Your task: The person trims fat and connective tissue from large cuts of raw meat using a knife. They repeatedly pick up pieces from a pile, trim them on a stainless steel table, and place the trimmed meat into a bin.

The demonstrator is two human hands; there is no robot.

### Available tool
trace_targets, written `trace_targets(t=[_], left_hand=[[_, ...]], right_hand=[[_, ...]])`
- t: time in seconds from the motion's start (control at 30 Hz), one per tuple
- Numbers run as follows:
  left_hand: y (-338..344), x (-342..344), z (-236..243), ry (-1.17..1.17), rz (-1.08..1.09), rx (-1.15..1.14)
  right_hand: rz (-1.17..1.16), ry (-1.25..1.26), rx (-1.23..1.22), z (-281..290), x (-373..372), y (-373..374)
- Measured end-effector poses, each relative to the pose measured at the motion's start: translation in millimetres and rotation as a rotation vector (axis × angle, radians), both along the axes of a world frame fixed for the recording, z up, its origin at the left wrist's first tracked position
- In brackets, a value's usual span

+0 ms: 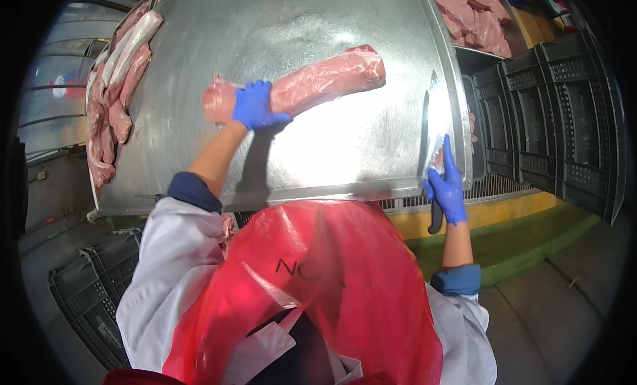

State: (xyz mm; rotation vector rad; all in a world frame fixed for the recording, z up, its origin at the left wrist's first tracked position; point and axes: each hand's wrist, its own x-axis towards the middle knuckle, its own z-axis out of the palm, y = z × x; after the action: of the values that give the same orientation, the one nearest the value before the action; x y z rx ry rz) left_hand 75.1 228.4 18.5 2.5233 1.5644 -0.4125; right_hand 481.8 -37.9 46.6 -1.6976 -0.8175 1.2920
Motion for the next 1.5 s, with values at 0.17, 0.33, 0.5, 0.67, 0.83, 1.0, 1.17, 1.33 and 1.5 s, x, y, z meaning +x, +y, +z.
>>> trace_targets(t=[0.17, 0.33, 0.5, 0.67, 0.83, 1.0, 1.17, 1.33, 1.5], left_hand=[[-69.8, 19.1, -6.1, -0.182, 0.043, -0.039], [-72.2, 25.9, 5.9, -0.247, -0.028, -0.141], [-5.6, 120.9, 11.3, -0.595, -0.264, 0.17], [64.5, 203.7, -20.8, -0.314, -0.319, 0.068], [99.5, 198.9, -27.2, -0.279, -0.294, 0.039], [113.2, 180.4, -6.4, -0.65, -0.094, -0.188], [109.7, 188.1, 4.8, -0.728, -0.07, -0.23], [78.2, 198.6, 2.6, -0.785, -0.063, -0.179], [48.5, 219.2, 3.3, -0.845, -0.123, -0.013]], right_hand=[[-0.07, -0.086, 0.12, -42.7, -49.0, 97.7], [-0.182, -0.028, 0.162, -79.5, -49.7, 182.2], [-0.27, 0.062, 0.185, -107.3, -47.2, 179.8], [-0.348, 0.109, 0.194, -113.0, -49.5, 177.7], [-0.319, 0.1, 0.222, -120.2, -45.6, 172.2], [-0.278, 0.032, 0.258, -101.9, -77.9, 192.0], [-0.104, 0.225, 0.152, -74.5, -109.4, 237.4], [-0.038, 0.056, 0.346, -105.6, -146.9, 158.3], [-0.152, 0.131, 0.331, -122.9, -112.9, 237.1]])
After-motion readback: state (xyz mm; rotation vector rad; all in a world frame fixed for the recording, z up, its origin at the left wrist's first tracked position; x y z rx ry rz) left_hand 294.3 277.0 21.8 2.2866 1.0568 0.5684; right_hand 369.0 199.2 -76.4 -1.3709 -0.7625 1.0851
